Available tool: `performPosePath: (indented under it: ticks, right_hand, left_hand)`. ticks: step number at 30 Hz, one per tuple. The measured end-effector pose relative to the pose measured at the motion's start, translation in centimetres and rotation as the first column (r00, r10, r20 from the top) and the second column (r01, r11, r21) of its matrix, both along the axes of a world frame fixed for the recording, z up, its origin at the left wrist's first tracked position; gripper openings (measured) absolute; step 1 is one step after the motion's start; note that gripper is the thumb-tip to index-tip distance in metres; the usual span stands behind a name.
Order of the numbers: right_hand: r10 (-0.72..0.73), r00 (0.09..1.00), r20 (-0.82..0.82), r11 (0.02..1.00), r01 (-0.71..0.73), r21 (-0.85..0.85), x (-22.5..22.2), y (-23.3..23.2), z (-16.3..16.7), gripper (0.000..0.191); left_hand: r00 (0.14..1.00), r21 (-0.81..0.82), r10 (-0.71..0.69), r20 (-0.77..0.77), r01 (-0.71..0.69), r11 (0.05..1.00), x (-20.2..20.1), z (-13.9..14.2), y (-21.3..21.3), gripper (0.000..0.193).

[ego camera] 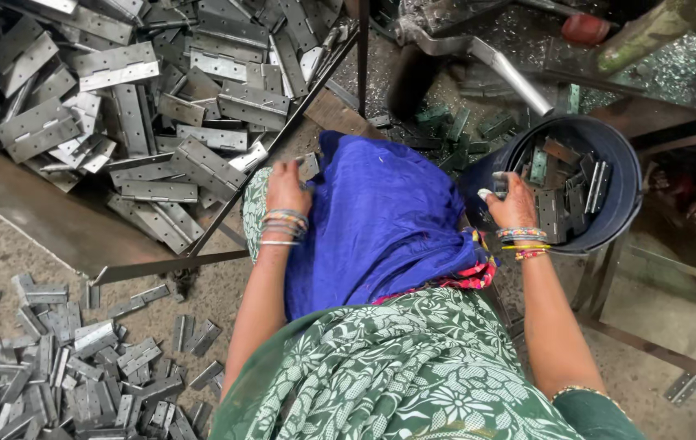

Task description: The person repeatedly picks metal hinge pieces from a bin, places them into a press machine, and operates the lever to process them. Processed pieces are dropped into a bucket below. The person occasionally inspects pieces and adjusts their position on the lap cloth.

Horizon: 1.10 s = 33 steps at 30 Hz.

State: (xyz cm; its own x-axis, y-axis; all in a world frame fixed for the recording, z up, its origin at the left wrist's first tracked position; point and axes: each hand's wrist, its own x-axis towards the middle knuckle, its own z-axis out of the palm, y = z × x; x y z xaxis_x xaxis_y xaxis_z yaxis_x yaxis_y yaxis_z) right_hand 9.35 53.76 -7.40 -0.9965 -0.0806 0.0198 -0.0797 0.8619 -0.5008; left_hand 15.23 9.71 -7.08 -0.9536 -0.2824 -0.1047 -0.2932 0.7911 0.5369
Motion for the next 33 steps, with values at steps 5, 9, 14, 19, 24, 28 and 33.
performPosePath:
  ticks: [5,9,14,19,24,28,33]
  right_hand:
    - [0.066,0.978,0.198,0.997,-0.057,-0.054,1.2,-2.1,1.0,0.047]
    - [0.238,0.930,0.281,0.968,-0.251,0.009,2.9,-2.1,1.5,0.046]
    - [0.371,0.821,0.434,0.903,-0.428,0.038,5.7,-1.7,0.0,0.041]
    - [0.629,0.759,0.169,0.774,-0.633,-0.038,9.4,-1.5,-2.6,0.041]
    - [0.481,0.706,0.520,0.768,-0.625,0.137,11.9,-0.8,-1.9,0.034]
    - [0.295,0.652,0.698,0.719,-0.633,0.287,12.3,0.1,0.7,0.028]
    - [0.204,0.604,0.771,0.811,-0.545,0.212,14.1,4.0,0.7,0.033]
  left_hand:
    - [0.998,-0.026,0.024,0.058,-0.023,0.999,-2.4,-0.5,0.8,0.074]
    - [0.904,0.627,0.395,-0.164,-0.214,0.749,-3.7,1.6,-3.2,0.085]
    - [0.810,0.813,0.524,-0.263,-0.106,0.572,-1.0,6.9,-9.3,0.085]
    - [0.794,0.584,0.478,-0.376,-0.198,0.787,3.4,8.3,-10.5,0.077]
    - [0.919,0.076,0.278,-0.281,-0.267,0.961,7.8,5.6,-10.1,0.066]
    - [0.977,-0.089,0.135,-0.166,-0.151,0.984,9.6,2.8,-9.0,0.063]
    - [1.000,-0.225,-0.008,-0.029,0.002,0.974,8.5,2.1,-8.2,0.054]
